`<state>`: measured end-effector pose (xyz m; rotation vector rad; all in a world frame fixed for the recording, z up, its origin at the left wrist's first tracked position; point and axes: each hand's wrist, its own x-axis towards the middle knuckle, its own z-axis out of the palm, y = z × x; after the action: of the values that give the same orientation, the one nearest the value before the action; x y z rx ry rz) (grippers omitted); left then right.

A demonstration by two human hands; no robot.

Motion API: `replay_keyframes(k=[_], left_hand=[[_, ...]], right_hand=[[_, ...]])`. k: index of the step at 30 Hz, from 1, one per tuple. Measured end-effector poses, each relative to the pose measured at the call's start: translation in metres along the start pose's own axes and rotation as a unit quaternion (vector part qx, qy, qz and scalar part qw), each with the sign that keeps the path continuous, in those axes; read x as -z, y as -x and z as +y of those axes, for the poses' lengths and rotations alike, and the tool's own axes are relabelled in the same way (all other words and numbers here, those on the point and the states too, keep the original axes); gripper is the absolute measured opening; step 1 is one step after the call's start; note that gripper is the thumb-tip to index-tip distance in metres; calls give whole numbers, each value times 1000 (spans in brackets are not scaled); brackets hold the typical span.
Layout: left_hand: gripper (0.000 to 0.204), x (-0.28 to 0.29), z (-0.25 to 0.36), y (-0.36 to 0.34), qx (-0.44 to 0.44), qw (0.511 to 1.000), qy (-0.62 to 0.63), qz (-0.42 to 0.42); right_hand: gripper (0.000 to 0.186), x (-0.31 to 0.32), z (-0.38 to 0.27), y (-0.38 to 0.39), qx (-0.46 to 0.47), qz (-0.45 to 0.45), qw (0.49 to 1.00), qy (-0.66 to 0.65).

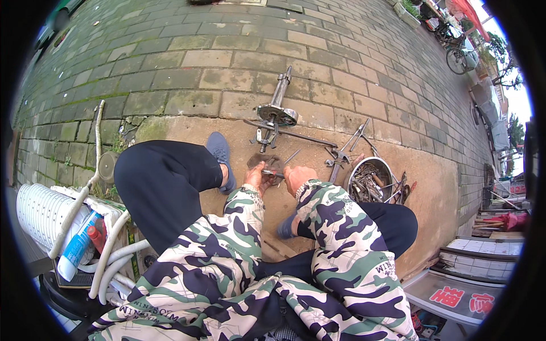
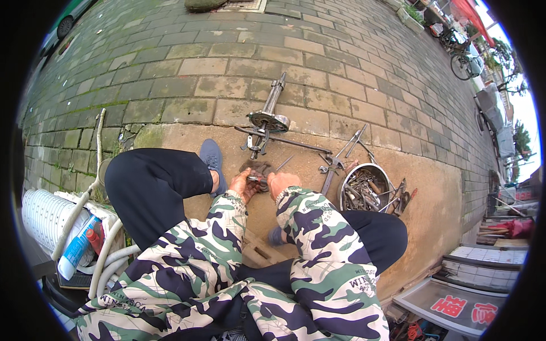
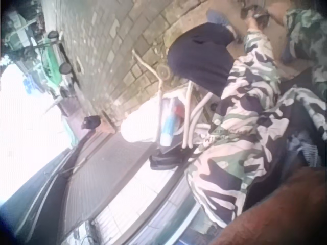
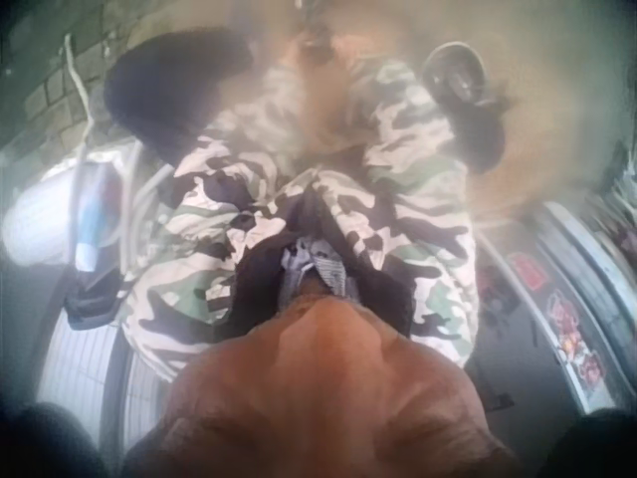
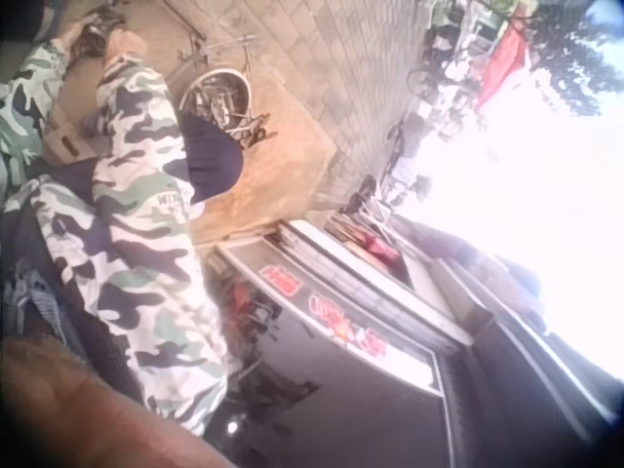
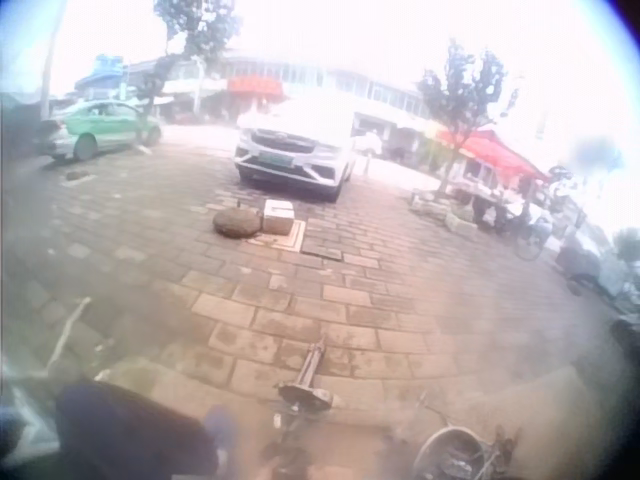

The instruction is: The person sits on the ground and uses a hammer, wrench, and pliers to disassemble and adjust a mechanical assembly. They strike components with the hammer, loosen fasteners with the wrench, and manipulate parts with pliers, occasionally wiping the assembly with a cloth.

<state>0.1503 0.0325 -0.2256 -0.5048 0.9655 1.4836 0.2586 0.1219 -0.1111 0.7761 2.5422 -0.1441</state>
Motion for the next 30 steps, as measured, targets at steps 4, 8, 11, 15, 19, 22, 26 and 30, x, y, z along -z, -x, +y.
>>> replay_keyframes(k=[4,8,11,15,19,22,26,30], left_hand=[[28,37,55,32,-89,995,0,49],[28,41,69,34,-107,992,20,59],[28,45,77,34,-111,993,14,46],[26,46,52,-11,-73,996,55,27],[31,65,65,-24,-91,989,77,82],[39,60,46,-52,-82,993,56,62],[45,57,39,-66,-80,990,74,87],[51,48,36,-68,-80,986,142,48]], right_hand=[[20,23,-55,-8,44,83,994,-59],[21,24,-75,-10,-16,17,996,-85],[22,14,-71,-24,-9,7,995,-99],[23,-1,-46,-37,-25,-16,993,-111],[22,-16,-59,-75,-1,-8,992,-126],[23,-14,-35,-80,-42,-3,994,-106],[27,-18,-29,-102,-23,-25,992,-118],[27,-17,-29,-118,-25,-59,992,-105]])
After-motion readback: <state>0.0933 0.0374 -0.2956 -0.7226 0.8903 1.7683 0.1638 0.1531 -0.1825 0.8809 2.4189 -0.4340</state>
